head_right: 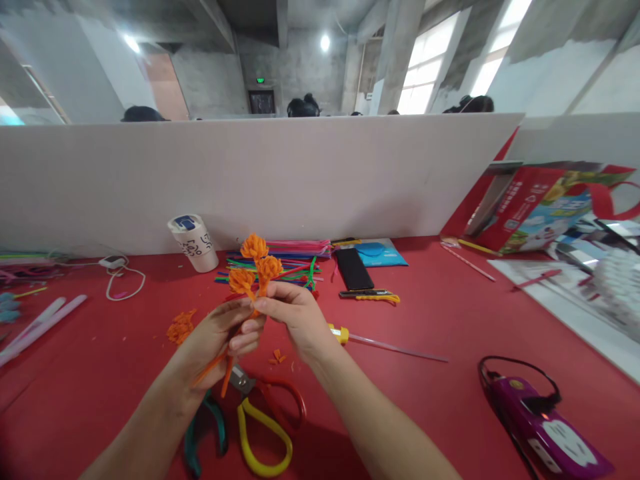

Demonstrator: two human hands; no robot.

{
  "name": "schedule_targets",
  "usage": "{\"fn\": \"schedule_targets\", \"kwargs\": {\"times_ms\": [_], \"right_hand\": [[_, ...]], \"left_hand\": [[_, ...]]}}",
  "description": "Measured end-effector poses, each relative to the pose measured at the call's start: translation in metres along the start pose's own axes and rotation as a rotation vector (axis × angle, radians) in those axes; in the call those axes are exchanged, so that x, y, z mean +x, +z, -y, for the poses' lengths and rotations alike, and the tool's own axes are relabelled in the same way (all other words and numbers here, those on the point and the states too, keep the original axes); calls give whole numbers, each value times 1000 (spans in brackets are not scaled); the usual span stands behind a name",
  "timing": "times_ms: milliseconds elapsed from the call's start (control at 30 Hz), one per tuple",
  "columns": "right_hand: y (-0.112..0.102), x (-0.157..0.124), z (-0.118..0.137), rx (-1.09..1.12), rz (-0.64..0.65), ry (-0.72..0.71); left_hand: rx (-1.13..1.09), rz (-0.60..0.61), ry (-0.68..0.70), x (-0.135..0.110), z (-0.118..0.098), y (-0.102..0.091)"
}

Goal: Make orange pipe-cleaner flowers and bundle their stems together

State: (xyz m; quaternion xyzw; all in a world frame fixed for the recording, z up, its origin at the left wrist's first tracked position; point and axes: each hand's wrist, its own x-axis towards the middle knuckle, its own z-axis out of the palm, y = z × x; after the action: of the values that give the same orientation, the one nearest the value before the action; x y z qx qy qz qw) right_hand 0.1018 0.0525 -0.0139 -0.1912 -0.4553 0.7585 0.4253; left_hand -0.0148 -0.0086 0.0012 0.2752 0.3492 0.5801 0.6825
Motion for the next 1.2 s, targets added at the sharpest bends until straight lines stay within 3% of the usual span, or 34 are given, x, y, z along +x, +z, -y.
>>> {"fn": "schedule_targets", "kwargs": {"times_ms": [167,333,567,733,900,1100,1167,1200], "right_hand": [[-1,0,5,-23,41,45],[0,2,8,-34,117,96],[10,2,18,-62,105,24],[20,-13,20,-76,70,-52],[35,-43,17,-67,70,-113],[53,-82,12,-30,55,-144],[56,-92,12,-12,23,-168],[57,-97,12,-7,7,-179]], "left_hand": [[25,57,-114,1,1,-1],[26,24,-84,-3,-1,2],[-62,69,-66,-8,-6,7],[-16,59,91,-25,-2,19],[148,-29,290,-61,10,29],[309,-65,281,-102,22,39],[485,-144,385,-113,13,41],[588,-222,520,-121,8,36]]}}
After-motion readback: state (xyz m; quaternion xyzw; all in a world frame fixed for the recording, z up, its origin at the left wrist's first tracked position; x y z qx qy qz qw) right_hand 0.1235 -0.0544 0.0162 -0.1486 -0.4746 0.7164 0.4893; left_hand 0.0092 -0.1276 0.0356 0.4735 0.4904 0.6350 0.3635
